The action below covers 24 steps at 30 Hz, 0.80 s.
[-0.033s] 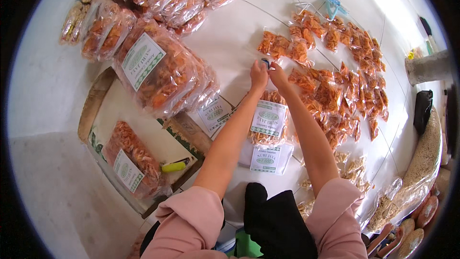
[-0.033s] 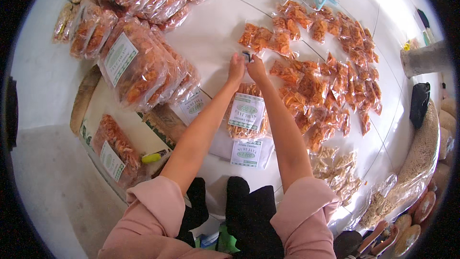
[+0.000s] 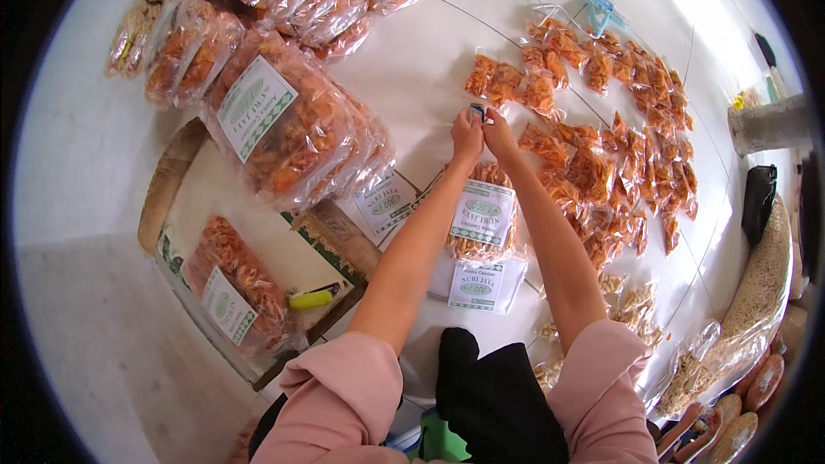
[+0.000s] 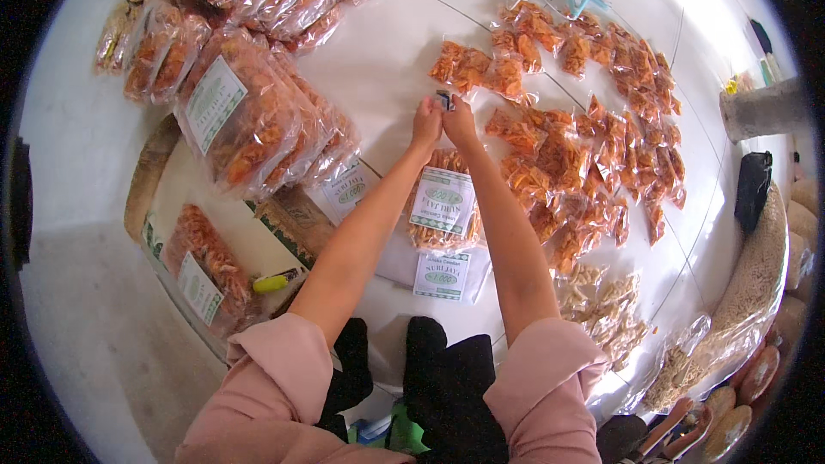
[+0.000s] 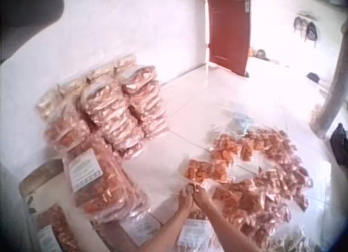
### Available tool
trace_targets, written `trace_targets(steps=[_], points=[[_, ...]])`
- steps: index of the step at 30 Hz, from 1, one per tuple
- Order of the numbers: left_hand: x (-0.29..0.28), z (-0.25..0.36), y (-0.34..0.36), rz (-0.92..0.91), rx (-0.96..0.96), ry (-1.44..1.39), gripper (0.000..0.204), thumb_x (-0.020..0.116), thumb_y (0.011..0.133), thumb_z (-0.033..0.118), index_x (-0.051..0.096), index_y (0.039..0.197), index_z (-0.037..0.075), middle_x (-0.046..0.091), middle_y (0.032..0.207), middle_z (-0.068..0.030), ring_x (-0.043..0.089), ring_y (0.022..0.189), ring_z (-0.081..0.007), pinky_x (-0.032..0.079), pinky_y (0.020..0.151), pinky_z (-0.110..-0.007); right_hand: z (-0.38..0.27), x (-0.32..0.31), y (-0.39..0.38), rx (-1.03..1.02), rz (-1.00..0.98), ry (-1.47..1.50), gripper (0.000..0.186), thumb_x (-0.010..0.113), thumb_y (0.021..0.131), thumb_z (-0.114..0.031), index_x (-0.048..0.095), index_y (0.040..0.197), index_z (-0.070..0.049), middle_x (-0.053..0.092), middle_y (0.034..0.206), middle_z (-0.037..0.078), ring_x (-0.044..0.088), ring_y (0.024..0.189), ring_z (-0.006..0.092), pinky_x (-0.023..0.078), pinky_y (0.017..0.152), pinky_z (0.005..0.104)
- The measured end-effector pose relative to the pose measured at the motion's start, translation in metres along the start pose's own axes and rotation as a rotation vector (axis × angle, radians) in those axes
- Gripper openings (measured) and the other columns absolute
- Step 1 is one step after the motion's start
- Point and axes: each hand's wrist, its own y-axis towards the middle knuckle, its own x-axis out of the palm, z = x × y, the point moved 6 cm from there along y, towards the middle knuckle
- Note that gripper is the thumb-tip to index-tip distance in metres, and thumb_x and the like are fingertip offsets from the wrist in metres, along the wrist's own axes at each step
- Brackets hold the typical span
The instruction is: The person applies stickers to plastic bags containing food snacks using a labeling tool. They handle the bags one by one, applying a label to the front, and then stack them onto a cardboard sheet on the floor.
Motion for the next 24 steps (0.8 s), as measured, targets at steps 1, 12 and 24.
trace_targets(steps=[1,12,24], points=[[0.004,0.002,-0.003,-0.003,-0.006,-0.007,0.044,0.048,0.083,0.024,0.044,0.113,-0.007,0.048,0.112,-0.0251,0.045,0.106,-0.0332,0.034,0.092,-0.037,0.006,0.000,0.002,0.046,0.033,0.056,0.046,0.058,0.074,-0.013,0.048,0.115,0.004,0.056,0.104,0.021,0.056,0.091,0.0273,0.044,0.078,0.0335],[-0.035,0.077,-0.084,0.095,0.215,-0.128,0.026,0.055,0.080,0.010,0.056,0.106,0.004,0.056,0.093,-0.0138,0.057,0.083,-0.0246,0.045,0.071,-0.033,-0.051,-0.034,-0.073,0.190,0.078,0.590,0.022,0.054,0.084,-0.022,0.054,0.096,-0.004,0.057,0.085,0.002,0.054,0.073,0.0104,0.045,0.059,0.0236],[-0.151,0.302,-0.247,-0.314,0.586,-0.236,0.029,0.045,0.086,0.004,0.048,0.114,0.006,0.048,0.111,-0.0065,0.055,0.090,-0.0157,0.052,0.068,-0.024,-0.294,-0.135,-0.233,-0.413,0.058,0.692,0.015,0.052,0.084,-0.007,0.044,0.093,0.002,0.054,0.074,0.011,0.058,0.059,0.0141,0.048,0.048,0.0248]])
